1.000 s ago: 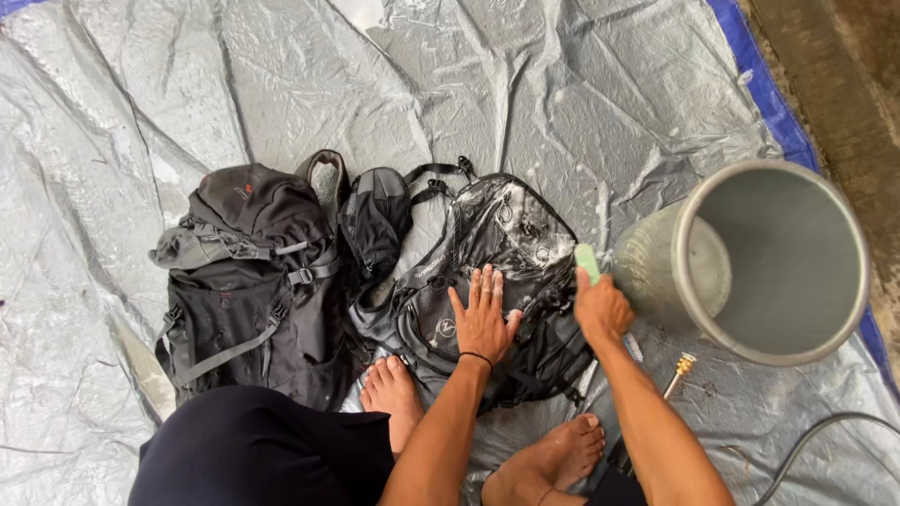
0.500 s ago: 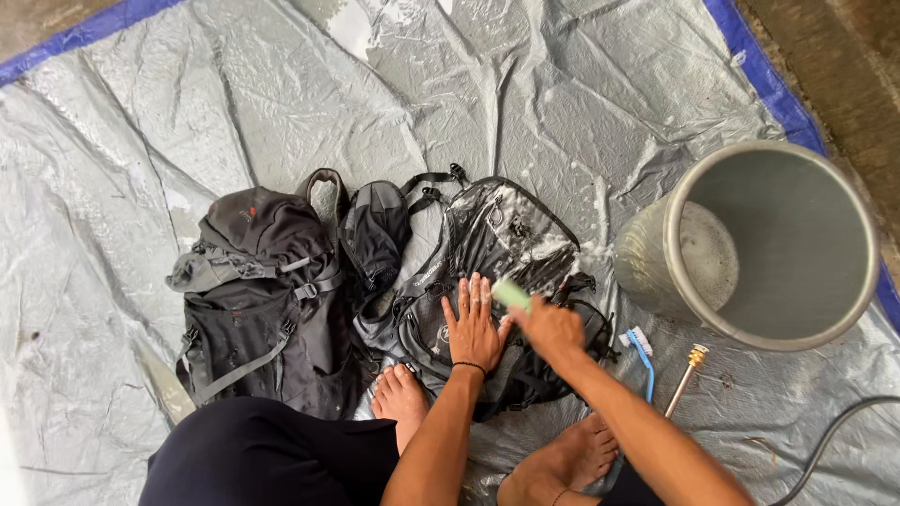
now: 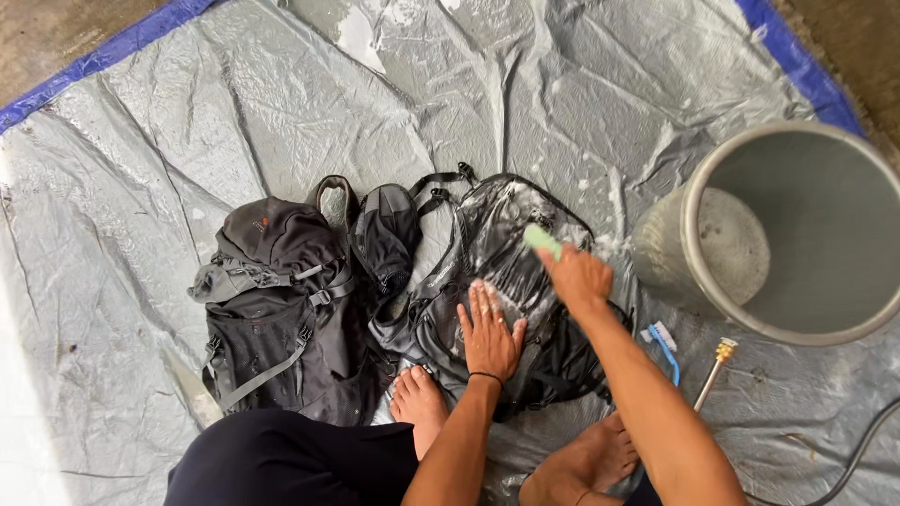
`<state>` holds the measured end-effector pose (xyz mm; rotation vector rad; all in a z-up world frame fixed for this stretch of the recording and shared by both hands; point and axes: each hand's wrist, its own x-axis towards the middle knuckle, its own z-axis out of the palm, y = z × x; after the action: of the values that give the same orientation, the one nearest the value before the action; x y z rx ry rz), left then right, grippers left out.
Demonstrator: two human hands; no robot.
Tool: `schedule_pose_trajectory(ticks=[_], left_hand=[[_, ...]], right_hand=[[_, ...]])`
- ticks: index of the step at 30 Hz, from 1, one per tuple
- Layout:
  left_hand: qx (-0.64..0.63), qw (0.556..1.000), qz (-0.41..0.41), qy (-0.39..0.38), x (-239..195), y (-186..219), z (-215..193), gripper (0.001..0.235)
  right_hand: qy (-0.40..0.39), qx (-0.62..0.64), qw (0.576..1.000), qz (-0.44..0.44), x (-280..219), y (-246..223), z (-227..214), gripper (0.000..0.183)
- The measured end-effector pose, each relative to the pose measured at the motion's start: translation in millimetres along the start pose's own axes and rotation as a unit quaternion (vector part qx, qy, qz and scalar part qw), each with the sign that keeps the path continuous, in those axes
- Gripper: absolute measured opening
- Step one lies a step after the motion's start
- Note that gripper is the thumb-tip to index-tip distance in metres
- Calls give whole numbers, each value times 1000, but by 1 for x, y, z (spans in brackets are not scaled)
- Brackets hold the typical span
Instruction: The person scrubs a black backpack with a brush and soapy water on a tarp, repeatedly dipping the brush into a bucket and applying it to various parts of the bag.
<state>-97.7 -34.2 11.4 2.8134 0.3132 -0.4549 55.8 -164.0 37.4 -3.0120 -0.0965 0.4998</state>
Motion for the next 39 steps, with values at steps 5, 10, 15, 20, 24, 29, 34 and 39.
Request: schedule_pose_trajectory(ticks=[5,10,15,20,24,29,34,39], left_hand=[[14,998,0,-63,-4,4,-24,87],[7,998,-10,-62,0,6,-28,86],[19,1000,-12,-5,2,9,-18,83],[20,998,-15,-52,-4,10,-5,87],[18,999,-15,-27,-10,9,-13,87],[6,994,-40,-98,-2,12,-15,86],[116,965,9,235,-3,6,6,101],[-48,992,-31,-109,0,11,-12,89]], right_hand=[[-18,-75,991,-112,-35,-56,30,66],[17,-85,989,-117,52,-59,-10,65],[147,-61,981,-115,36,-85,-1,58],[74,-94,971,-209,-3,-58,18,62],[-9,46,998,44,52,-57,-33,81],[24,33,998,-48,12,-103,12,70],[-82,-130,962,-227,54,-99,-9,94],[4,21,998,54,124,-75,-47,89]])
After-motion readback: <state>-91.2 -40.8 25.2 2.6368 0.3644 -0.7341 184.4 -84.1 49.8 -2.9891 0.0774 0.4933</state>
